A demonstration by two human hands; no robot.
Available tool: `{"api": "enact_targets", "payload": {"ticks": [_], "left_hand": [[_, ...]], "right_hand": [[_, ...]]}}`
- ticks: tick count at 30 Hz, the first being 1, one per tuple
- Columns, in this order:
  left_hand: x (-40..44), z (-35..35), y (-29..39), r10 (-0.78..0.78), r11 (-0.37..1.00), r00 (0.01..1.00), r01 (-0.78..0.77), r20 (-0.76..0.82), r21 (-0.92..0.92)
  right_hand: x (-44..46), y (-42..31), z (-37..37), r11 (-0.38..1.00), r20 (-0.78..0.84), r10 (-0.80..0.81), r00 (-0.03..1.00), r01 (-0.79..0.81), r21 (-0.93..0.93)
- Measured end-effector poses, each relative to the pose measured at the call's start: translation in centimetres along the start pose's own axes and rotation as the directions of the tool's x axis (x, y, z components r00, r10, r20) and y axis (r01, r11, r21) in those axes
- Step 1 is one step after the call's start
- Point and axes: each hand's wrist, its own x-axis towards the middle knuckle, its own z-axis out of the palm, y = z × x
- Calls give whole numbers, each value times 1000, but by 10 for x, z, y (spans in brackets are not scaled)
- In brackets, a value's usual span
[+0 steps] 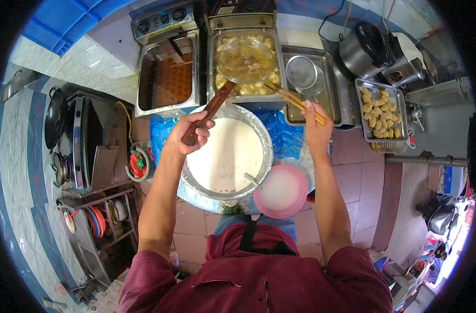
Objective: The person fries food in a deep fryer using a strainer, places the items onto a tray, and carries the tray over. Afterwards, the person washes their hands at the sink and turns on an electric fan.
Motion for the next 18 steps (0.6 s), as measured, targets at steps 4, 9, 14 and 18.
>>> {"api": "enact_targets", "payload": {"ticks": [4, 9, 14, 18], "left_hand": [[-10, 7, -3, 29, 999, 1000, -29, -5, 30], [-8, -3, -1, 40, 996, 999, -37, -25, 78], [6, -13, 7, 1, 991, 999, 6, -51, 133], [9, -19, 8, -10, 994, 996, 20, -87, 105]], "right_hand": [[0, -3, -5, 1000, 8, 26, 1000, -26, -1], [3, -9, -3, 1000, 1, 6, 1000, -6, 25], [5, -4, -2, 1000, 9, -2, 1000, 2, 13], [9, 2, 2, 999, 3, 32, 999, -32, 20]]}}
